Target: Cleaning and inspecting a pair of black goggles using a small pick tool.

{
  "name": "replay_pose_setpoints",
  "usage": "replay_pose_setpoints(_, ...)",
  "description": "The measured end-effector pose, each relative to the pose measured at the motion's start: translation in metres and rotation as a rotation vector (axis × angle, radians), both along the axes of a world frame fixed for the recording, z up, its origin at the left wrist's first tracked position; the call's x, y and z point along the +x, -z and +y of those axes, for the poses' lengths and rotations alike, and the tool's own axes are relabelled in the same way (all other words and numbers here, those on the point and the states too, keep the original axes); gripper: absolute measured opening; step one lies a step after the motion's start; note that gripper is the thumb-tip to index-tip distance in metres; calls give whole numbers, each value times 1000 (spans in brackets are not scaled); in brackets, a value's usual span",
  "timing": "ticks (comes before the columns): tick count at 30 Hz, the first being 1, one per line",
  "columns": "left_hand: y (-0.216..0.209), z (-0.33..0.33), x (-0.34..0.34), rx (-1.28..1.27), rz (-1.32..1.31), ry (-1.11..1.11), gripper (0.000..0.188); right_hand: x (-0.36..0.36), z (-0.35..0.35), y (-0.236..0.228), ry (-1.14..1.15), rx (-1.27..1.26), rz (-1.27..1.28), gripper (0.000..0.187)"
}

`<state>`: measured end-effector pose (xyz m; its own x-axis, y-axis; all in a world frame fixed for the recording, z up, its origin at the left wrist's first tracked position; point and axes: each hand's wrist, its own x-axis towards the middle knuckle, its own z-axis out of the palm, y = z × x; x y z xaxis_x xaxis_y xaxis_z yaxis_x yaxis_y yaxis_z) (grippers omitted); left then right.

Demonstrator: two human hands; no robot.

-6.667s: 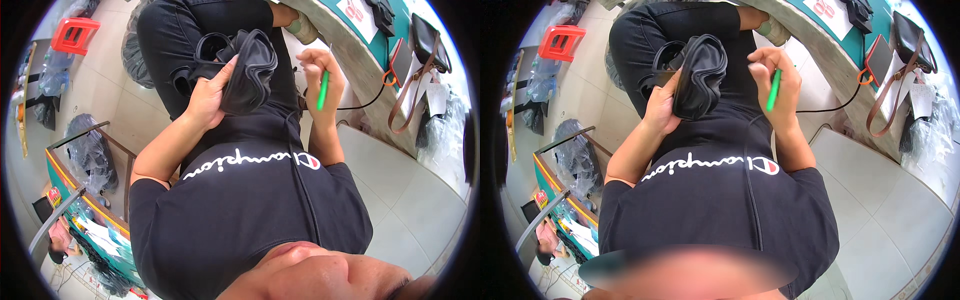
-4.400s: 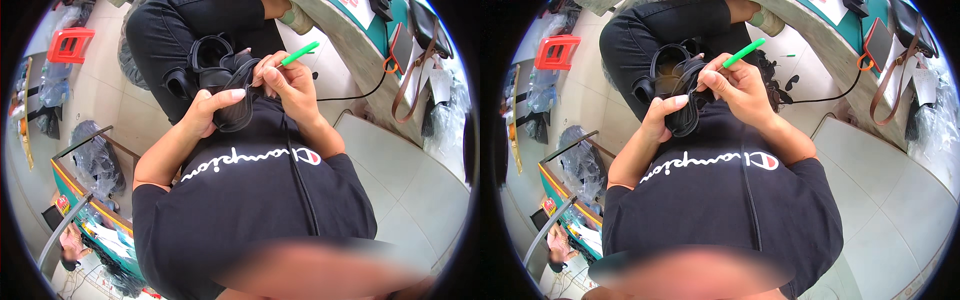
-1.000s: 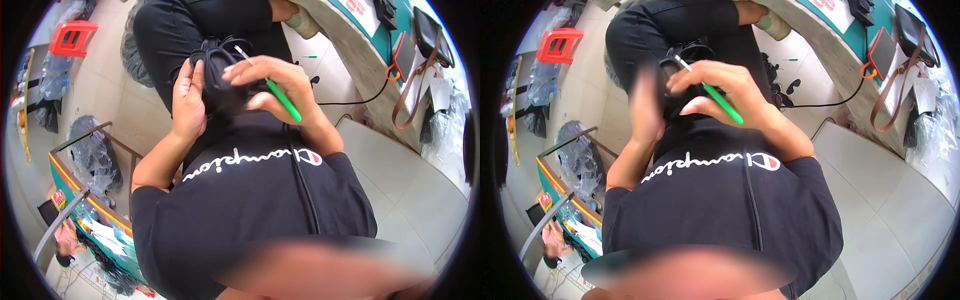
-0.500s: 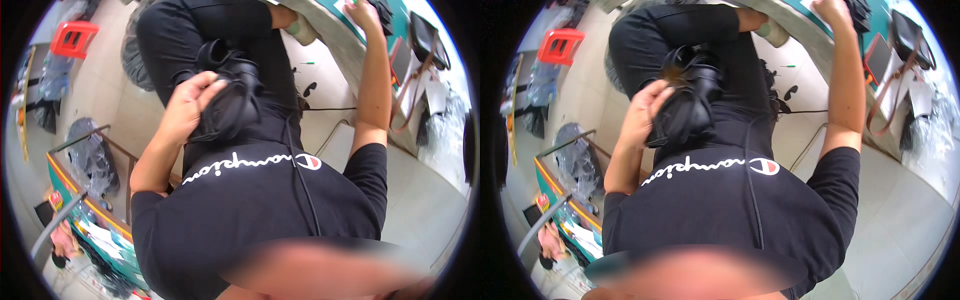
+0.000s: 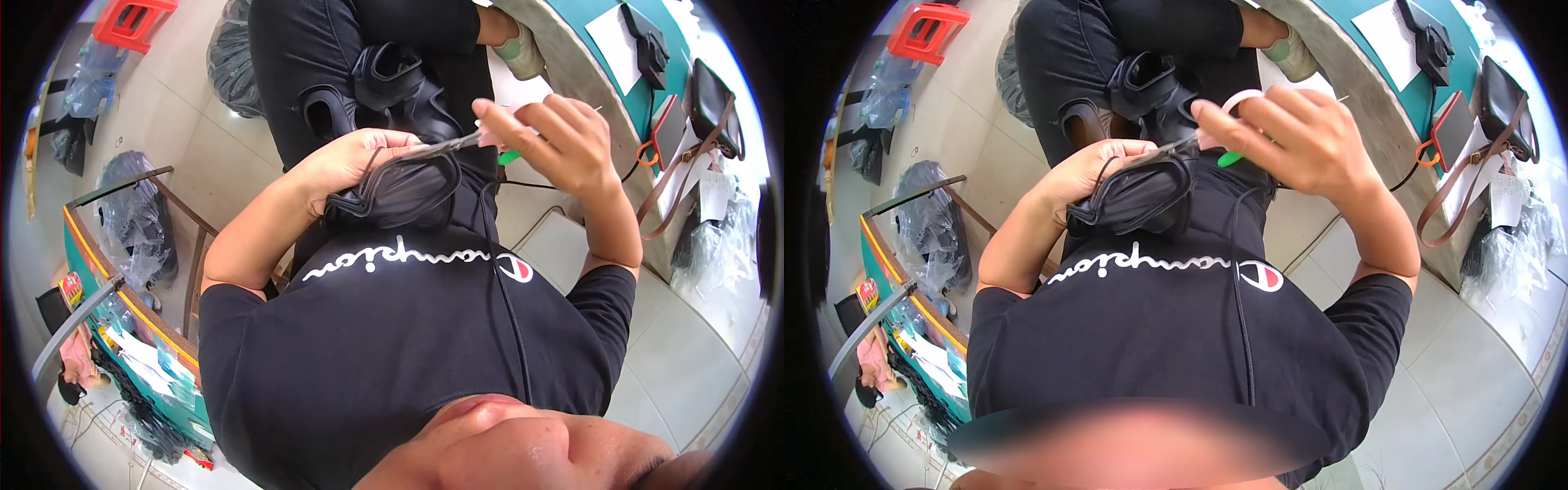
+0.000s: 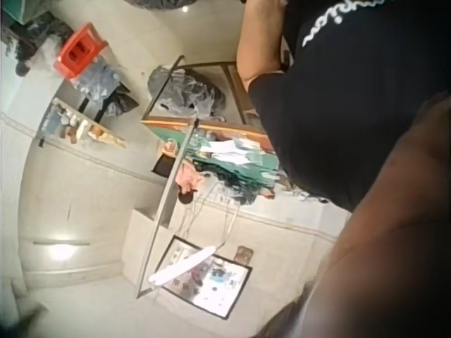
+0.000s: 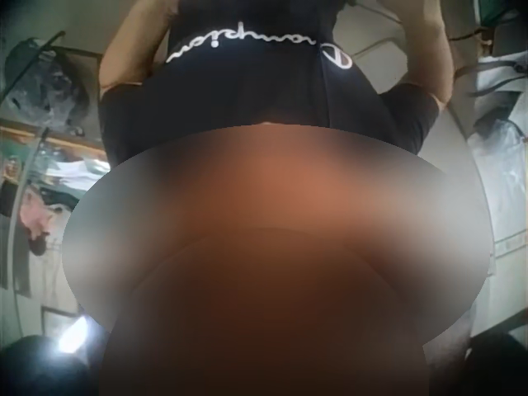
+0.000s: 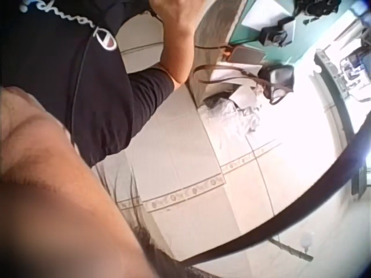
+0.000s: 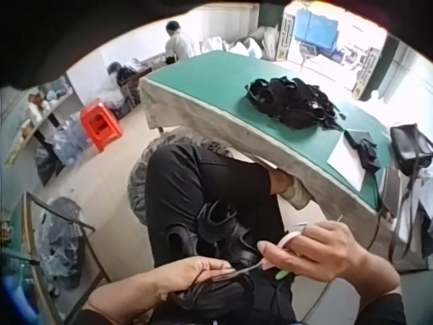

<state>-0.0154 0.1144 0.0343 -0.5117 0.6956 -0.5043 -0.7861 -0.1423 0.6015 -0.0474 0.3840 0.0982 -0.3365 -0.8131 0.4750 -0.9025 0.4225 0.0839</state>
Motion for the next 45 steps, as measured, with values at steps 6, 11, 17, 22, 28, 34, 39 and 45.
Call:
replay_pose_setpoints(6, 7, -5, -6, 144, 28, 137, 43, -4, -7, 9, -81, 2, 127, 41)
replay_pose_setpoints(11, 23, -3, -4, 325, -86, 151, 21, -9, -10, 16, -143, -5, 118, 39)
replay_pose_setpoints(17, 16, -5, -3, 233, -114, 144, 19, -11, -10, 18, -142, -7, 77, 44)
replay_pose_setpoints(22, 11, -4, 0, 178, -58, 141, 20, -8, -12, 22, -141, -21, 47, 44)
replay_pose_setpoints(28, 14, -4, -2, 209, -55, 160, 23, -9, -16, 29, -158, -60, 6, 45)
replay_pose_setpoints(34, 11, -2, -2, 180, -85, 183, 24, -11, -20, 33, -182, -111, 13, 46)
replay_pose_setpoints(39, 14, -2, -2, 198, -113, 211, 25, -13, -25, 39, -196, -163, 0, 45)
replay_pose_setpoints(45, 12, -4, -2, 177, -140, 235, 26, -15, -32, 45, -213, -192, 8, 43)
